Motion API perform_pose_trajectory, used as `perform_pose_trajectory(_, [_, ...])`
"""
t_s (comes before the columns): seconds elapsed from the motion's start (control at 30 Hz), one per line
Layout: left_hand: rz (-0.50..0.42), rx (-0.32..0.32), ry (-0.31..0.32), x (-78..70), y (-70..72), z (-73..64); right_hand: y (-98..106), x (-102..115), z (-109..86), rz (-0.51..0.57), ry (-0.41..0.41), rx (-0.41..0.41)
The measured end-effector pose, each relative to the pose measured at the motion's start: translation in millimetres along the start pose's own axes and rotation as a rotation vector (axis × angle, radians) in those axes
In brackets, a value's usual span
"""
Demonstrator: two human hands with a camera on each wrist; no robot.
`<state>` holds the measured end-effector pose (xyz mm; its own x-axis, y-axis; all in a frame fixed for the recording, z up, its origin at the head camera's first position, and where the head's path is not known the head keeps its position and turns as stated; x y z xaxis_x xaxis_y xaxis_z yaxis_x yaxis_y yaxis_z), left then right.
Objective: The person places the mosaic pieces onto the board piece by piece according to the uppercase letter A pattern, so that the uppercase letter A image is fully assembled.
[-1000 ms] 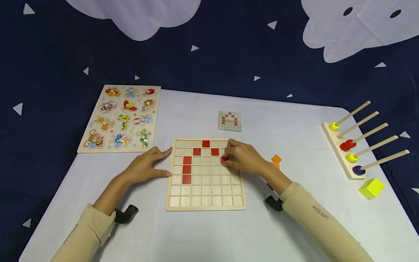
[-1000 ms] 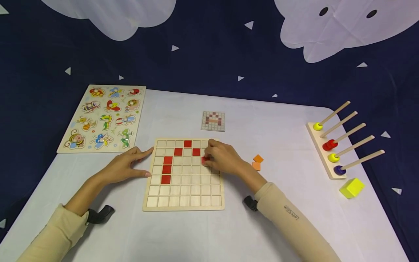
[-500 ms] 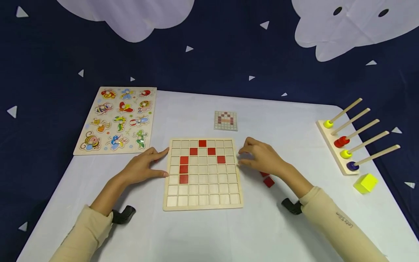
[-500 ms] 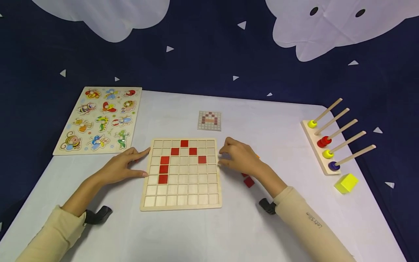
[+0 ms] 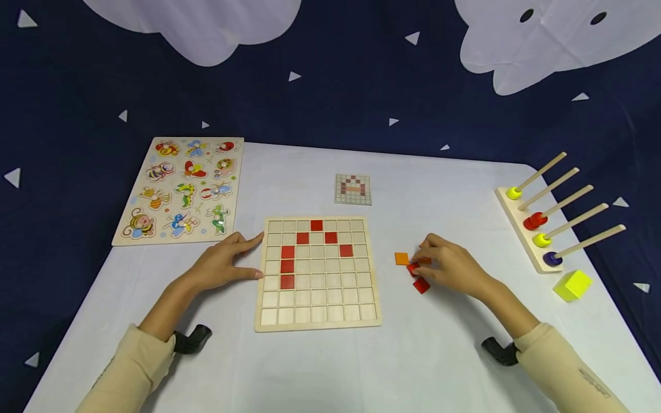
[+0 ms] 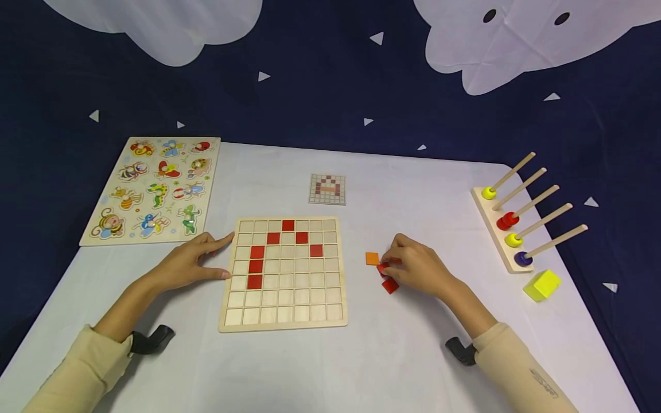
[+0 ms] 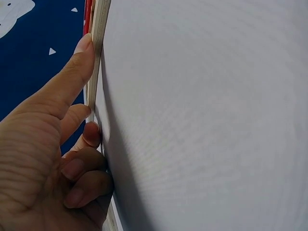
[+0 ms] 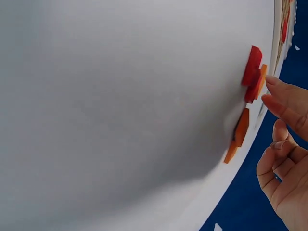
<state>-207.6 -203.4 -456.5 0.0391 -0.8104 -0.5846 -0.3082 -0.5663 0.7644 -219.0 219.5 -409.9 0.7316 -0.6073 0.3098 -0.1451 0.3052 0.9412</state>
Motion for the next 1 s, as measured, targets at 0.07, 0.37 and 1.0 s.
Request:
perform_pose_trajectory(0.07, [0.001, 0.000, -0.003, -0.7, 0.1, -0.2, -2, -2, -3.9, -0.008, -0.004, 0.003])
perform_pose_trajectory(0.37, [0.003, 0.002, -0.002, -1.5, 1.0, -0.8, -6, -5, -11.3, -0.015, -0.012, 0.016])
perform_pose_trajectory(1.0, [0.002, -0.003, -0.004, -1.1, 1.7, -1.1, -7, 3, 1.0, -0.060, 0.137, -0.002])
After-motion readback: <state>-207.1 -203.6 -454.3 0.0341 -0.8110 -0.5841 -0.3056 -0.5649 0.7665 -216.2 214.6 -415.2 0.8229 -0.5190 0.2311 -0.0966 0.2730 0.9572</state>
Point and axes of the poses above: each hand's wrist, its own z-axis towards the middle knuckle, its own y-axis out of the back of the hand, x = y × z, the point moved 6 cm from there along z, towards the middle knuckle, and after that the axes turned 13 degrees about y, right-handed, at the moved point
